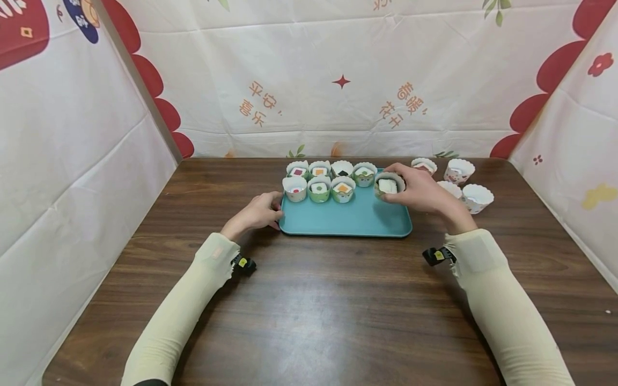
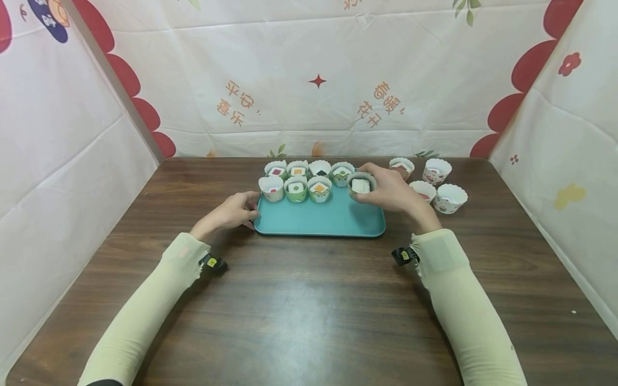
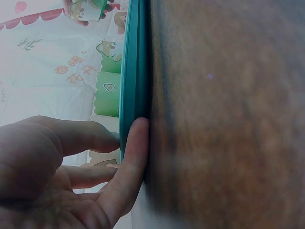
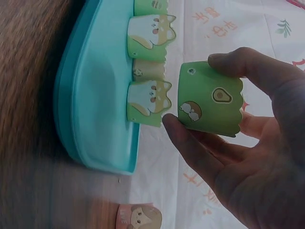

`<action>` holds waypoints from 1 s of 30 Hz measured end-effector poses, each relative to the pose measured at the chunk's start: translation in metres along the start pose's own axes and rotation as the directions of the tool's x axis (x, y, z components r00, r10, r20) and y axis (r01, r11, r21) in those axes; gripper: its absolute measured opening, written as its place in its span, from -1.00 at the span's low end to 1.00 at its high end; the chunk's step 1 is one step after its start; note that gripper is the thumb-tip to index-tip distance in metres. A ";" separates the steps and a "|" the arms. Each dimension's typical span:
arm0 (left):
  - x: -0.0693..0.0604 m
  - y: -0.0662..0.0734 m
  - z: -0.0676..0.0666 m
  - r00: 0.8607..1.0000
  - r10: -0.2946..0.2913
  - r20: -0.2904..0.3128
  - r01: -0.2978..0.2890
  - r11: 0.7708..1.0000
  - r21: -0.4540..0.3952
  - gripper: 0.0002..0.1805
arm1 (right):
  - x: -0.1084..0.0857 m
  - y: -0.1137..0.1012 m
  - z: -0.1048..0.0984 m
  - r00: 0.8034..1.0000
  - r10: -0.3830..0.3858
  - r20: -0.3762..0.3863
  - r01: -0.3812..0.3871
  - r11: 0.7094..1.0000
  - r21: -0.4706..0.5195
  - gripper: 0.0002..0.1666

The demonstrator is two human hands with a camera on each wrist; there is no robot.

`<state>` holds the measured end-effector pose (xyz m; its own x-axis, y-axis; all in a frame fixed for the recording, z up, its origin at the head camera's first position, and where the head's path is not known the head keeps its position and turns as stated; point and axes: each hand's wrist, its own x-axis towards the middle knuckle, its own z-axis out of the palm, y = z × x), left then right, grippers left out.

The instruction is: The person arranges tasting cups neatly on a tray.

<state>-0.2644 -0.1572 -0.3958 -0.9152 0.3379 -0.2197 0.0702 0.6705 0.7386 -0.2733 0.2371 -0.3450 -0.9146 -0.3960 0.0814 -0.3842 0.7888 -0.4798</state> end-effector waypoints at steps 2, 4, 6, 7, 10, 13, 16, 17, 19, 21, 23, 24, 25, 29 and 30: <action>0.000 0.000 0.000 1.000 0.000 0.002 0.000 1.000 0.001 -0.31 | 0.002 -0.002 0.002 1.000 0.012 -0.001 -0.012 1.000 0.013 -0.27; 0.001 -0.001 0.000 1.000 0.001 0.003 -0.001 1.000 0.001 -0.31 | 0.005 -0.004 0.005 1.000 0.026 0.000 -0.026 0.999 0.025 -0.25; 0.001 -0.001 0.000 1.000 0.002 0.002 -0.002 1.000 0.005 -0.31 | 0.008 -0.007 0.008 0.999 0.047 0.004 -0.047 0.998 0.041 -0.24; 0.001 -0.001 0.000 1.000 0.001 0.000 -0.001 1.000 0.006 -0.31 | 0.010 -0.008 0.009 0.998 0.056 0.005 -0.056 0.998 0.043 -0.24; 0.000 -0.001 0.000 1.000 -0.002 -0.003 0.002 1.000 0.007 -0.32 | 0.014 -0.011 0.013 0.997 0.078 0.004 -0.078 0.996 0.049 -0.24; 0.000 -0.002 0.000 1.000 -0.002 -0.005 0.002 1.000 0.005 -0.32 | 0.018 -0.013 0.018 0.995 0.095 0.004 -0.095 0.995 0.035 -0.23; 0.000 -0.003 0.000 1.000 0.002 -0.006 -0.002 1.000 0.001 -0.32 | 0.021 -0.014 0.021 0.994 0.113 0.005 -0.113 0.993 0.033 -0.21; 0.000 -0.002 0.001 1.000 0.002 -0.007 -0.002 1.000 0.000 -0.32 | 0.021 -0.015 0.022 0.993 0.118 0.005 -0.118 0.992 0.033 -0.20; 0.000 -0.002 0.001 1.000 0.001 -0.008 -0.001 1.000 0.000 -0.32 | 0.022 -0.016 0.023 0.991 0.131 0.007 -0.131 0.991 0.040 -0.18; 0.001 -0.002 0.001 1.000 0.001 -0.008 -0.001 1.000 0.000 -0.32 | 0.023 -0.016 0.024 0.990 0.141 0.003 -0.141 0.989 0.041 -0.17; 0.001 -0.003 0.001 1.000 0.000 -0.007 0.000 1.000 0.002 -0.32 | 0.025 -0.017 0.025 0.989 0.150 0.003 -0.150 0.988 0.046 -0.16; 0.001 -0.003 0.001 1.000 0.001 -0.006 -0.001 1.000 0.001 -0.32 | 0.026 -0.018 0.026 0.988 0.154 0.006 -0.154 0.987 0.050 -0.16; 0.001 -0.004 0.001 1.000 0.002 -0.006 -0.002 1.000 -0.001 -0.32 | 0.027 -0.018 0.027 0.987 0.159 0.007 -0.159 0.986 0.053 -0.16; 0.002 -0.004 0.001 1.000 0.006 -0.006 -0.006 1.000 -0.009 -0.32 | 0.030 -0.018 0.030 0.983 0.185 0.016 -0.185 0.980 0.070 -0.14; 0.002 -0.004 0.001 1.000 0.007 -0.006 -0.007 1.000 -0.011 -0.31 | 0.030 -0.018 0.031 0.981 0.192 0.015 -0.193 0.978 0.075 -0.14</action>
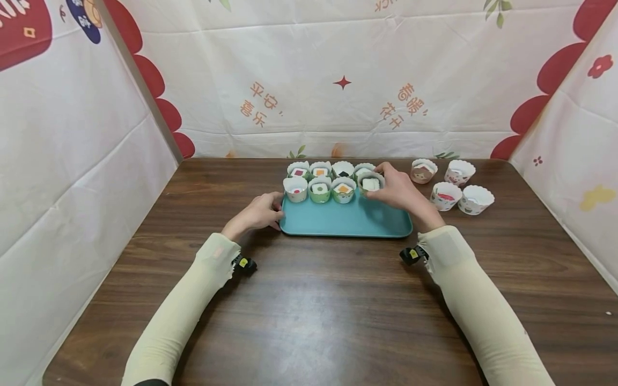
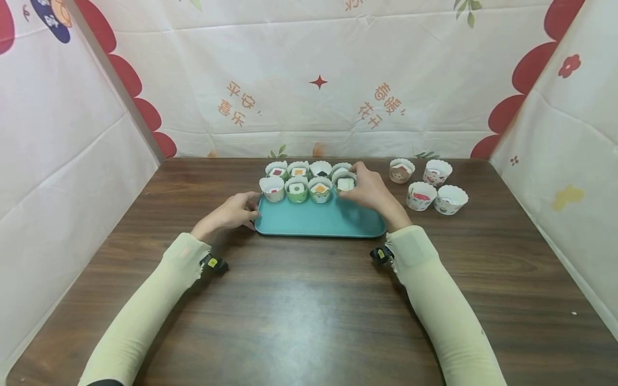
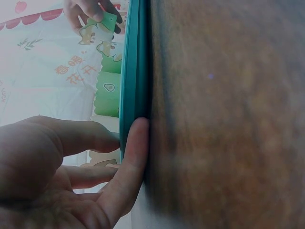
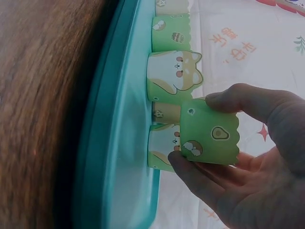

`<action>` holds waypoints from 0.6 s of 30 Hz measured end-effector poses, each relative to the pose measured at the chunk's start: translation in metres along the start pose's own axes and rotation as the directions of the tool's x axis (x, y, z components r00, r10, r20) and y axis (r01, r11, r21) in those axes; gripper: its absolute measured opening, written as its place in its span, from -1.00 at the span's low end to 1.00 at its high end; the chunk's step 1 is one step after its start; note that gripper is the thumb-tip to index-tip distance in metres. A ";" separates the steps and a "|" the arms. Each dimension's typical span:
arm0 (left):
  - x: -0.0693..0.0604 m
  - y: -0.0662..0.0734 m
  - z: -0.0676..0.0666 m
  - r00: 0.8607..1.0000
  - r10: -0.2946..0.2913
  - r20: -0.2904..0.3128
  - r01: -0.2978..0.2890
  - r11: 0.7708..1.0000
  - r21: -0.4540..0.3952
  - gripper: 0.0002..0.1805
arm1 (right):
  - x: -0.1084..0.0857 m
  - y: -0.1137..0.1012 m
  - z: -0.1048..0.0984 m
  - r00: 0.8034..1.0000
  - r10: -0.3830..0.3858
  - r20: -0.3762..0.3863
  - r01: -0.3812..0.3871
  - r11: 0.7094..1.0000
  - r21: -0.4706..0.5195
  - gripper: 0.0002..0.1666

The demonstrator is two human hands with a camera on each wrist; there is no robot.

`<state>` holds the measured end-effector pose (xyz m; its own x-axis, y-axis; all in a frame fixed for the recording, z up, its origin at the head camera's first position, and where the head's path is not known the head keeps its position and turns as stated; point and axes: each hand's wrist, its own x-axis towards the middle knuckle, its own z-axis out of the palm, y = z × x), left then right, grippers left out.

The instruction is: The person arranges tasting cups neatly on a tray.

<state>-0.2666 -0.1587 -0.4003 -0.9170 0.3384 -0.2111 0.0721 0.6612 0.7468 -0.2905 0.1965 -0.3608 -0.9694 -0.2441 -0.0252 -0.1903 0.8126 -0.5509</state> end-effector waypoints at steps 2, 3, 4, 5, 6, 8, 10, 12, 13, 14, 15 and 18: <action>0.000 0.000 0.000 1.000 -0.001 -0.001 0.001 1.000 0.002 -0.31 | 0.001 0.001 0.002 1.000 0.013 -0.001 -0.013 1.000 0.005 -0.13; 0.000 0.000 0.000 1.000 -0.002 -0.001 0.002 1.000 0.004 -0.31 | 0.001 0.001 0.003 1.000 0.018 -0.001 -0.018 1.000 0.008 -0.14; -0.001 0.001 0.000 1.000 -0.003 -0.002 0.003 1.000 0.004 -0.31 | 0.001 0.002 0.003 1.000 0.023 0.000 -0.023 1.000 0.011 -0.14; -0.001 0.001 0.000 1.000 -0.004 -0.002 0.004 1.000 0.004 -0.31 | 0.002 0.002 0.004 1.000 0.027 -0.001 -0.027 1.000 0.013 -0.14; -0.001 0.001 0.000 1.000 -0.004 -0.001 0.004 1.000 0.005 -0.31 | 0.002 0.003 0.005 1.000 0.030 -0.003 -0.030 0.999 0.014 -0.14; -0.001 0.001 0.001 1.000 -0.004 -0.002 0.004 1.000 0.006 -0.31 | 0.002 0.003 0.006 0.999 0.032 -0.008 -0.032 0.999 0.012 -0.15; 0.000 0.001 0.001 1.000 -0.002 -0.002 0.002 1.000 0.006 -0.31 | 0.002 0.003 0.007 0.999 0.028 -0.017 -0.027 1.000 0.007 -0.16; 0.000 0.001 0.000 1.000 -0.002 -0.001 0.002 1.000 0.007 -0.32 | 0.003 0.004 0.009 0.999 0.023 -0.026 -0.023 1.000 0.000 -0.18; 0.000 0.002 0.000 1.000 -0.002 -0.002 0.002 1.000 0.008 -0.32 | 0.003 0.004 0.010 0.999 0.020 -0.028 -0.021 1.000 -0.005 -0.19; 0.000 0.001 0.000 1.000 -0.003 -0.002 0.003 1.000 0.008 -0.32 | 0.004 0.003 0.010 0.999 0.018 -0.028 -0.018 1.000 -0.012 -0.19; 0.000 0.001 0.000 1.000 -0.003 -0.001 0.003 1.000 0.009 -0.32 | 0.004 0.003 0.011 0.999 0.017 -0.029 -0.018 1.000 -0.017 -0.20; 0.000 0.001 0.000 1.000 0.000 -0.001 0.000 1.000 0.005 -0.32 | 0.005 0.003 0.014 0.999 0.028 -0.028 -0.028 0.999 -0.025 -0.22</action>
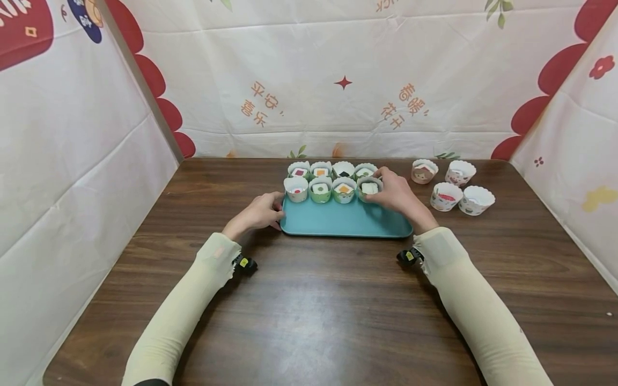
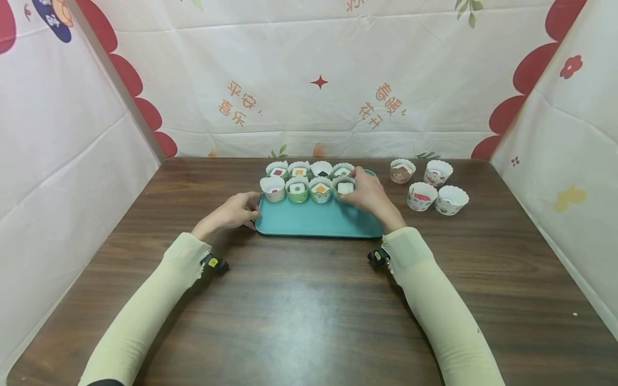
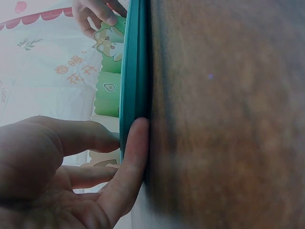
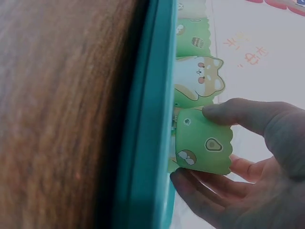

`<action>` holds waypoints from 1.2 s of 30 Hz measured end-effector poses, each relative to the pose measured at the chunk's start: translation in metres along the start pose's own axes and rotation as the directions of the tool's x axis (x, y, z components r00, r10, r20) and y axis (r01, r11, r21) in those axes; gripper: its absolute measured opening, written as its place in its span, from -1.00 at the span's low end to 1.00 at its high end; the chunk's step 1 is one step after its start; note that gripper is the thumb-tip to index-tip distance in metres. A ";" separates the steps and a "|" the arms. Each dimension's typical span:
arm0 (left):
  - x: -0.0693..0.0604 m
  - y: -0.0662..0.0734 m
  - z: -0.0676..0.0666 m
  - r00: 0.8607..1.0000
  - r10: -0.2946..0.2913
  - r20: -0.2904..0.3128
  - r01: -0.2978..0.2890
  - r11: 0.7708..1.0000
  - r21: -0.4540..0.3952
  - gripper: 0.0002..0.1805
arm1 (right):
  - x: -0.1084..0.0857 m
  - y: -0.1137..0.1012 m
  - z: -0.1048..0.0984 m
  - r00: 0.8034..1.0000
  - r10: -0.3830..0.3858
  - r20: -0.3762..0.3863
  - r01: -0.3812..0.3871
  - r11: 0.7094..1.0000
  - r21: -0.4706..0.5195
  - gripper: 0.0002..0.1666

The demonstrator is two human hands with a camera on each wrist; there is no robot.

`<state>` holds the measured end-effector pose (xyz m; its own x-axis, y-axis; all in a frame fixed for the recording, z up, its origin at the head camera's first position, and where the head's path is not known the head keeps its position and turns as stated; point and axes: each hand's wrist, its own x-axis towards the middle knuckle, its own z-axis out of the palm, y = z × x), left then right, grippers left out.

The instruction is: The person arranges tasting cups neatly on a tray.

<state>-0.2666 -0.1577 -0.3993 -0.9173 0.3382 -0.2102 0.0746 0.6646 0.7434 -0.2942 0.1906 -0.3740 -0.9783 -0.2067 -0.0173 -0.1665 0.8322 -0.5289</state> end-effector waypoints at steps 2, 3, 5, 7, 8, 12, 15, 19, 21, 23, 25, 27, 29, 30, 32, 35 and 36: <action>0.000 0.000 0.000 1.000 0.002 0.000 -0.002 1.000 -0.001 -0.32 | 0.000 0.000 0.001 1.000 0.013 0.004 -0.013 1.000 -0.002 -0.22; 0.000 0.000 0.000 1.000 0.003 0.000 -0.003 1.000 -0.002 -0.32 | 0.000 -0.001 0.002 1.000 0.020 0.007 -0.020 1.000 0.003 -0.21; -0.001 0.000 0.000 1.000 0.005 0.000 -0.005 1.000 -0.001 -0.32 | -0.001 -0.001 0.003 0.999 0.032 0.017 -0.032 0.999 0.009 -0.20; 0.000 -0.001 0.000 1.000 0.003 -0.002 -0.003 1.000 -0.001 -0.32 | 0.000 -0.002 0.004 0.999 0.038 0.025 -0.038 0.999 0.016 -0.18; 0.000 -0.001 0.000 1.000 0.004 -0.001 -0.004 1.000 0.000 -0.32 | 0.000 -0.002 0.005 0.999 0.039 0.028 -0.039 0.999 0.020 -0.17; 0.000 -0.001 0.000 1.000 0.002 -0.001 -0.002 1.000 -0.005 -0.32 | 0.000 -0.001 0.007 0.999 0.038 0.027 -0.038 0.999 0.022 -0.15; 0.000 -0.001 0.000 1.000 0.001 -0.001 -0.001 1.000 -0.011 -0.32 | 0.000 0.000 0.007 0.999 0.042 0.025 -0.043 0.999 0.022 -0.15; 0.000 -0.001 0.000 1.000 0.000 -0.002 0.000 1.000 -0.013 -0.31 | 0.000 -0.001 0.007 0.998 0.056 0.030 -0.057 0.998 0.030 -0.13; 0.000 -0.001 0.000 1.000 0.001 -0.001 -0.001 1.000 -0.011 -0.31 | 0.000 -0.001 0.007 0.997 0.063 0.034 -0.064 0.997 0.034 -0.13; 0.000 -0.001 0.000 1.000 0.002 0.000 -0.002 1.000 -0.011 -0.30 | 0.000 -0.001 0.008 0.997 0.067 0.034 -0.068 0.997 0.037 -0.13; 0.000 -0.001 0.000 1.000 0.005 0.001 -0.005 1.000 -0.008 -0.31 | 0.000 -0.001 0.008 0.997 0.070 0.034 -0.071 0.997 0.036 -0.14; 0.000 -0.001 0.000 1.000 0.009 0.000 -0.009 1.000 -0.006 -0.31 | 0.000 -0.001 0.008 0.997 0.074 0.033 -0.076 0.996 0.039 -0.13; 0.000 -0.001 0.000 1.000 0.012 0.000 -0.012 1.000 -0.003 -0.32 | 0.000 -0.001 0.008 0.996 0.077 0.034 -0.079 0.996 0.043 -0.12; -0.001 0.000 0.000 1.000 0.012 0.000 -0.012 1.000 0.000 -0.32 | 0.000 -0.001 0.008 0.996 0.078 0.036 -0.079 0.996 0.044 -0.12; -0.001 0.000 0.000 1.000 0.013 -0.001 -0.013 1.000 0.002 -0.32 | 0.000 -0.001 0.008 0.996 0.080 0.039 -0.081 0.996 0.048 -0.11; -0.001 0.000 0.000 1.000 0.010 -0.002 -0.010 1.000 0.003 -0.31 | 0.000 -0.001 0.008 0.996 0.076 0.042 -0.078 0.996 0.047 -0.10; -0.001 0.000 0.000 1.000 0.009 -0.003 -0.009 1.000 0.003 -0.31 | 0.000 -0.001 0.008 0.996 0.075 0.042 -0.077 0.996 0.047 -0.10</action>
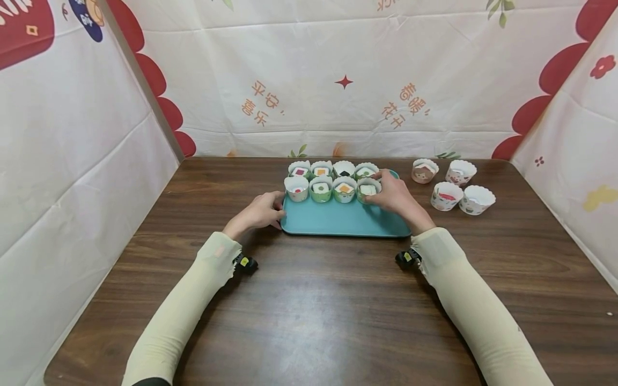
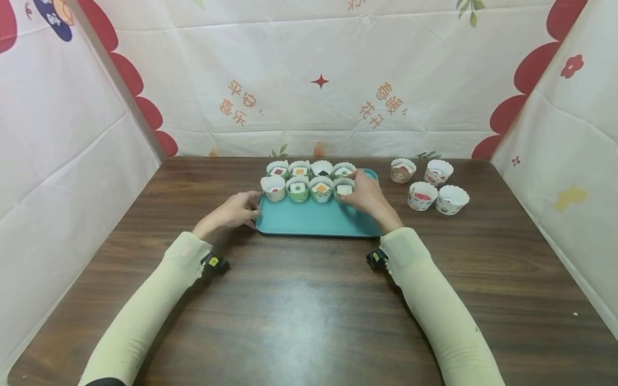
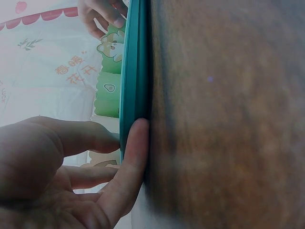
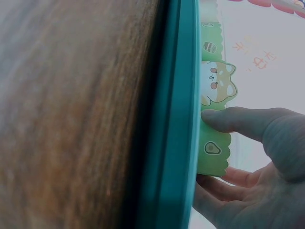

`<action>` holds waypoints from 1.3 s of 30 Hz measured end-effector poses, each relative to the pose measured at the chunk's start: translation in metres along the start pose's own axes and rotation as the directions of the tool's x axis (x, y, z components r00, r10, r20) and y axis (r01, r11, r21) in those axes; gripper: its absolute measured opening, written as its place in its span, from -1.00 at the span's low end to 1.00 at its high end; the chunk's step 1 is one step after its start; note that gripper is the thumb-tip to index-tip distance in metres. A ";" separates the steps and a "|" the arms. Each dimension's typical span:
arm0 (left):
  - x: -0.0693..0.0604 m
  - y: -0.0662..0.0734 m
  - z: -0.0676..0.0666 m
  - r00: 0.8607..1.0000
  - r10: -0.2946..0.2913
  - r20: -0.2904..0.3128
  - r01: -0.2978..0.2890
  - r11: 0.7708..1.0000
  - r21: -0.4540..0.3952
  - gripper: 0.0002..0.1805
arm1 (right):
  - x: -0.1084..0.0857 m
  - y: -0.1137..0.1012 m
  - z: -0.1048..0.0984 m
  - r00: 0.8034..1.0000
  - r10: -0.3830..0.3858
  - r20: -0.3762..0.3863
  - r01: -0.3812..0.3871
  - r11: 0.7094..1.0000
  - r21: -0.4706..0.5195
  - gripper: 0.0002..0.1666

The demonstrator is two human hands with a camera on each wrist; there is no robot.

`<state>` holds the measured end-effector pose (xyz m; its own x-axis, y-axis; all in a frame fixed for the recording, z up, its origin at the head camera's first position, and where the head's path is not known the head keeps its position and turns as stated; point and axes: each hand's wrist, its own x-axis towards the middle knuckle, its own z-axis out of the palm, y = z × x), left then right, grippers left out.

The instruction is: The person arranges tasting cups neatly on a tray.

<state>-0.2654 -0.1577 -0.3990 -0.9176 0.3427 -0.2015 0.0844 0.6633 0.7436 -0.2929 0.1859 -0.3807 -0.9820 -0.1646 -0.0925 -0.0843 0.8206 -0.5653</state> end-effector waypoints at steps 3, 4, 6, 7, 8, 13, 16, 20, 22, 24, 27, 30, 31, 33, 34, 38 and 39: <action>0.001 -0.001 0.000 1.000 0.000 0.001 0.000 1.000 -0.002 -0.32 | 0.000 0.000 0.000 1.000 -0.004 -0.002 0.004 1.000 0.001 -0.11; 0.001 -0.001 0.000 1.000 0.000 0.001 0.000 1.000 -0.002 -0.32 | 0.000 0.000 0.000 1.000 -0.004 -0.003 0.004 1.000 0.003 -0.11; 0.001 -0.001 0.000 1.000 0.001 0.001 -0.001 1.000 -0.003 -0.32 | 0.000 0.000 0.000 1.000 -0.003 -0.003 0.003 1.000 0.002 -0.10; 0.001 -0.001 0.000 1.000 0.002 0.001 -0.002 1.000 -0.004 -0.32 | 0.000 0.000 0.000 1.000 -0.003 -0.003 0.003 1.000 0.002 -0.10; 0.002 -0.002 0.000 1.000 0.003 0.001 -0.003 1.000 -0.004 -0.32 | 0.000 0.000 0.000 1.000 -0.002 -0.003 0.002 1.000 0.002 -0.10; 0.002 -0.002 0.000 1.000 0.007 0.001 -0.007 1.000 0.003 -0.32 | 0.000 0.000 -0.001 1.000 -0.008 -0.004 0.008 1.000 -0.001 -0.10; 0.002 -0.002 -0.001 1.000 0.008 0.004 -0.008 1.000 0.009 -0.31 | -0.001 0.000 -0.003 1.000 -0.012 0.002 0.012 1.000 -0.004 -0.08; 0.002 -0.001 -0.001 1.000 0.003 0.004 -0.003 1.000 0.008 -0.31 | -0.004 -0.001 -0.006 1.000 -0.003 0.015 0.003 1.000 -0.006 -0.05; 0.002 -0.001 0.000 1.000 -0.001 0.003 0.001 1.000 0.006 -0.31 | -0.006 -0.002 -0.007 1.000 0.003 0.023 -0.003 1.000 -0.008 -0.04; 0.001 -0.001 0.000 1.000 -0.006 0.002 0.006 1.000 0.007 -0.31 | -0.007 -0.002 -0.008 1.000 0.005 0.025 -0.005 1.000 -0.013 -0.03; 0.001 -0.001 0.000 1.000 -0.011 0.005 0.011 1.000 0.007 -0.31 | -0.007 -0.003 -0.010 1.000 -0.002 0.024 0.003 1.000 -0.023 -0.04; 0.002 -0.001 0.000 1.000 -0.012 0.004 0.012 1.000 0.007 -0.31 | -0.009 -0.003 -0.014 1.000 -0.017 0.025 0.017 1.000 -0.020 -0.03; 0.002 -0.001 0.000 1.000 -0.011 0.005 0.011 1.000 0.008 -0.31 | -0.009 -0.003 -0.016 0.999 -0.019 0.026 0.020 1.000 -0.016 -0.02; 0.001 0.000 0.000 1.000 -0.010 0.005 0.010 1.000 0.008 -0.31 | -0.011 -0.003 -0.019 0.999 -0.024 0.028 0.024 1.000 -0.008 -0.01; 0.002 -0.001 0.000 1.000 -0.010 0.005 0.010 1.000 0.009 -0.31 | -0.012 -0.003 -0.020 0.999 -0.024 0.027 0.024 1.000 -0.003 -0.01; 0.001 0.000 0.000 1.000 -0.015 0.005 0.015 1.000 0.007 -0.31 | -0.013 -0.002 -0.024 0.999 -0.031 0.014 0.031 0.999 0.008 -0.03; 0.001 0.000 0.000 1.000 -0.016 0.005 0.016 1.000 0.007 -0.31 | -0.013 -0.001 -0.025 0.999 -0.034 0.009 0.034 0.999 0.012 -0.04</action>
<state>-0.2665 -0.1570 -0.3992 -0.9170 0.3351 -0.2163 0.0724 0.6731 0.7360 -0.2839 0.2006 -0.3582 -0.9771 -0.1971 -0.0808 -0.1151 0.8077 -0.5782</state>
